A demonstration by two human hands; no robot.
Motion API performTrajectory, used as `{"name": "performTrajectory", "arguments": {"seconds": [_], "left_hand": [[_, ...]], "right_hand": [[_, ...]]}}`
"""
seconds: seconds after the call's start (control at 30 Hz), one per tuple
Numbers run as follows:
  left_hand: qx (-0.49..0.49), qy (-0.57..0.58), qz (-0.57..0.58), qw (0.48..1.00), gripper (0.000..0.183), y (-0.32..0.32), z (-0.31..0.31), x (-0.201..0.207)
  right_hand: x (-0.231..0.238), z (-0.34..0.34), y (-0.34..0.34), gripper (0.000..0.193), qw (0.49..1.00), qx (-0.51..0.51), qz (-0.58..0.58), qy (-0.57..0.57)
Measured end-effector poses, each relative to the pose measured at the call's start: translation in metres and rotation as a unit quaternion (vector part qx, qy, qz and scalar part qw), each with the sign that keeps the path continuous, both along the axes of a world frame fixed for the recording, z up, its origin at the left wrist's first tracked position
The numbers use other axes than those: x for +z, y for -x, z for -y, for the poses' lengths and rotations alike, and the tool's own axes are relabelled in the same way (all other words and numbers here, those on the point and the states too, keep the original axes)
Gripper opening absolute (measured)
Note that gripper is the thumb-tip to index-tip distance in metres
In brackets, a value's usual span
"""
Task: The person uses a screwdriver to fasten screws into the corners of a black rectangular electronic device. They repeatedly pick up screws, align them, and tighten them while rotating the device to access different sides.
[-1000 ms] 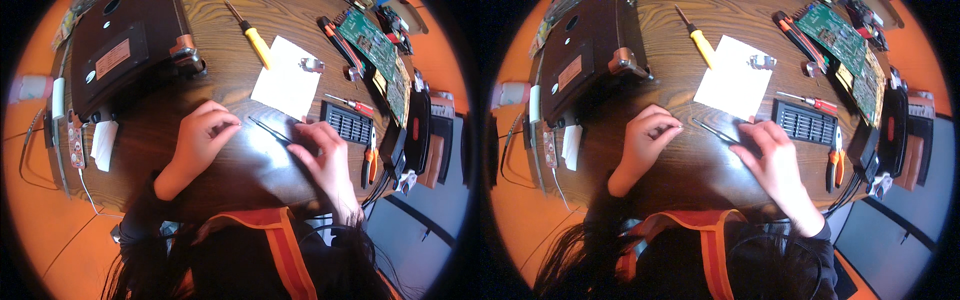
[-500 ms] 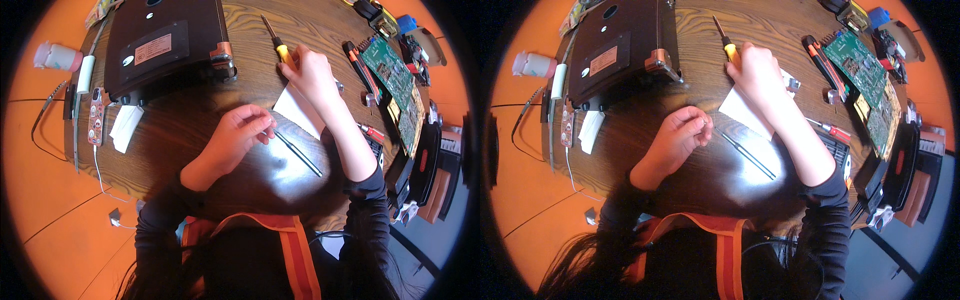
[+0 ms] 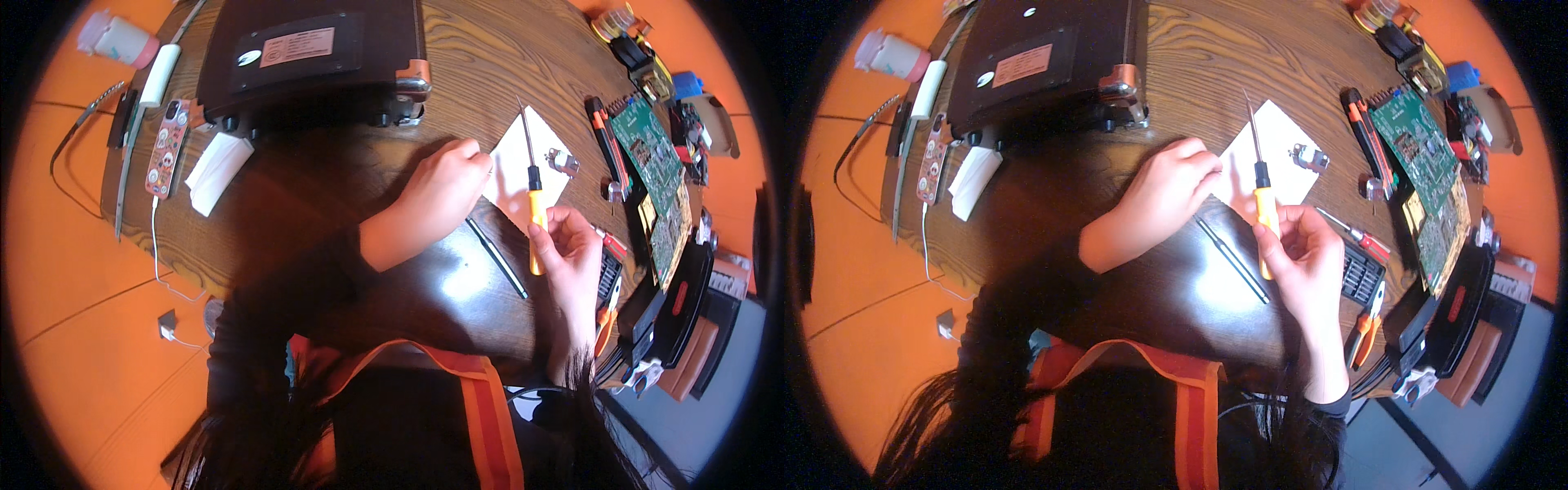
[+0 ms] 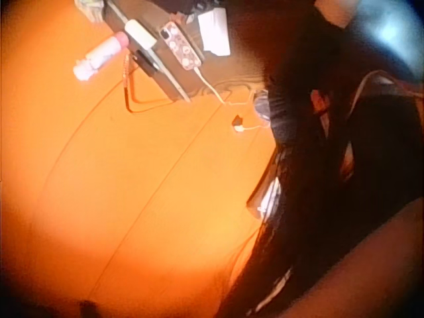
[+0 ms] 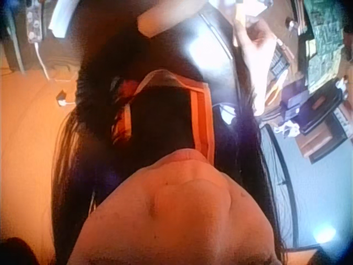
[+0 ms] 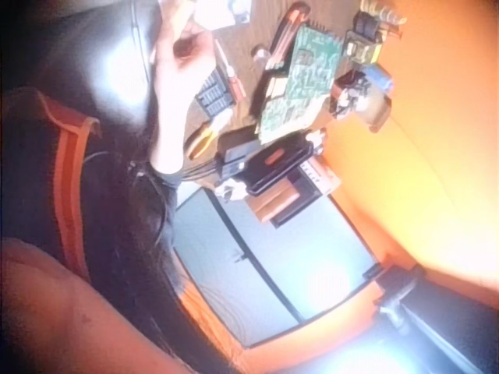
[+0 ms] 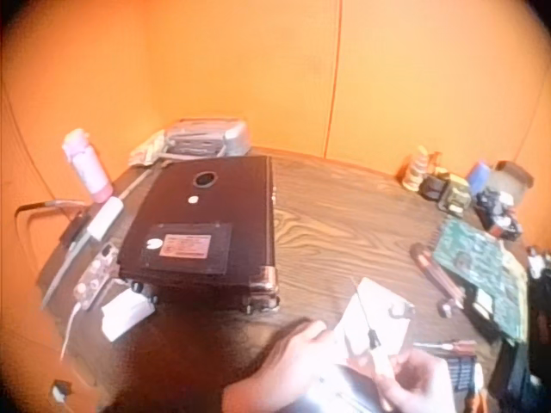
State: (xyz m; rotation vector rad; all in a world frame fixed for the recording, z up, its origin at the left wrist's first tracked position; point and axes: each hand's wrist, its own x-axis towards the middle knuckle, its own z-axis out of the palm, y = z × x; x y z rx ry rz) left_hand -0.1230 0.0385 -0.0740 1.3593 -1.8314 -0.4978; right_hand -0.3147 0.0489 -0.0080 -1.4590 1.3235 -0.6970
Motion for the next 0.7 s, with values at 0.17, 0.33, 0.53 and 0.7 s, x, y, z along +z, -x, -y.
{"name": "performTrajectory", "arguments": {"seconds": [0.17, 0.33, 0.53, 0.7], "left_hand": [[0.033, -0.005, -0.068, 0.997, 0.022, -0.014, -0.023, 0.006], [0.190, -0.202, -0.433, 0.858, 0.026, -0.063, -0.065, 0.021], [0.243, -0.096, -0.742, 0.618, 0.028, -0.100, -0.066, 0.030], [0.380, 0.001, -0.336, 0.862, 0.031, -0.120, -0.076, 0.026]], "right_hand": [[-0.004, 0.006, -0.010, 0.017, 0.994, -0.005, 0.099, -0.034], [-0.013, 0.033, -0.052, 0.017, 0.969, -0.017, 0.237, -0.074], [-0.021, 0.061, -0.102, 0.014, 0.946, -0.049, 0.288, -0.143], [-0.022, 0.070, -0.103, 0.017, 0.968, -0.021, 0.230, -0.094]]}}
